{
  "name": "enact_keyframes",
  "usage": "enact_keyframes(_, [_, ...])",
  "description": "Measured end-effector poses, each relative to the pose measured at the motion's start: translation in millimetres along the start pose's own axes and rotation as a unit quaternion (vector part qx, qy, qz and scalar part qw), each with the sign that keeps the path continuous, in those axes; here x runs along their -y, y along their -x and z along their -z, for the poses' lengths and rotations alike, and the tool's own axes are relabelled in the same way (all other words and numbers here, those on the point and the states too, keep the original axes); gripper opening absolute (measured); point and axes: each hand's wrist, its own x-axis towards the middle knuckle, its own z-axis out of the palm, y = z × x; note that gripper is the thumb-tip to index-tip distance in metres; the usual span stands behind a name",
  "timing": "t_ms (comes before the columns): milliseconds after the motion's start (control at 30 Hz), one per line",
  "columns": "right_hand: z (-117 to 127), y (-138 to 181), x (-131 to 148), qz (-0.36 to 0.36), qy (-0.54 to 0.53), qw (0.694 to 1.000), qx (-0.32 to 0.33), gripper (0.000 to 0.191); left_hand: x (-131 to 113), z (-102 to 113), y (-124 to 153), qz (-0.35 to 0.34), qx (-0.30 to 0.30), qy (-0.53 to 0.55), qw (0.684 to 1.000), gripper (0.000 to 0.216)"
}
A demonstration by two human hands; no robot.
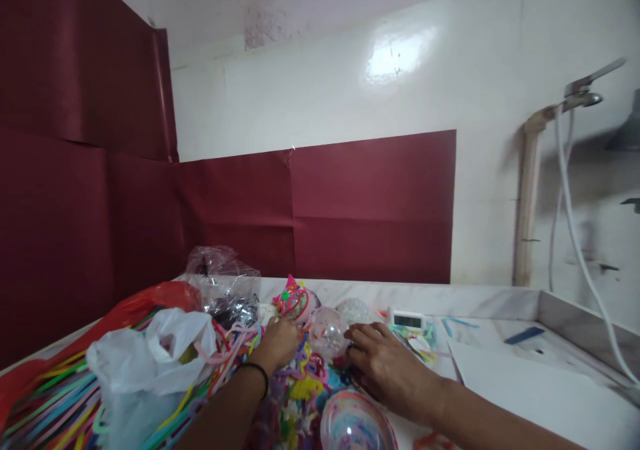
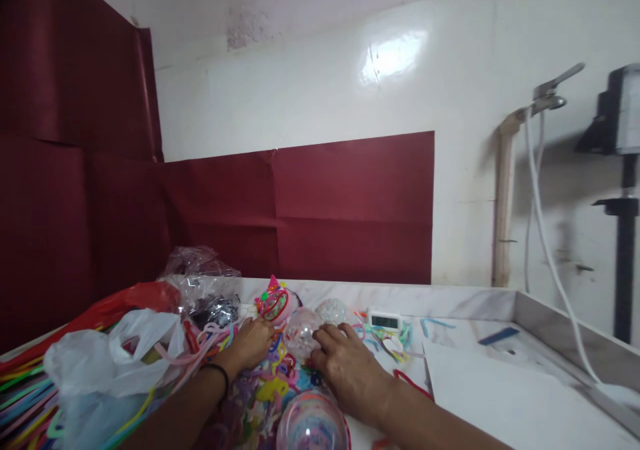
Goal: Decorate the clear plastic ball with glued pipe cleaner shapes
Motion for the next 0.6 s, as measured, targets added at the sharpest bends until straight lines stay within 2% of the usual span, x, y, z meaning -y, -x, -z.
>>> enact_keyframes(100, [3.6, 10.3, 0.7, -0.001, 0.002, 1.0, -0.004, 0.021, 0.5, -2.2, 0.8, 0.012, 0.032, -0.002, 0.999, 0.026])
enact_keyframes(233, [16.3, 27.9, 2.9, 0.001, 0.015, 1.0, 0.001, 0.021, 1.9, 1.1, -2.6, 0.032, 0.036, 0.021, 0.999, 0.026])
enact_keyframes(500, [50.4, 73.4, 7.9, 0.008, 0.069, 0.997, 0.039, 0.027, 5.0, 17.6, -9.8, 0.076, 0.0, 0.097, 0.992, 0.026])
enact_keyframes(600, [66.9, 89.0, 12.3, 0.043, 0.128, 0.99, 0.047, 0.025, 4.8, 27.4, -8.4, 0.077, -0.028, 0.127, 0.988, 0.026])
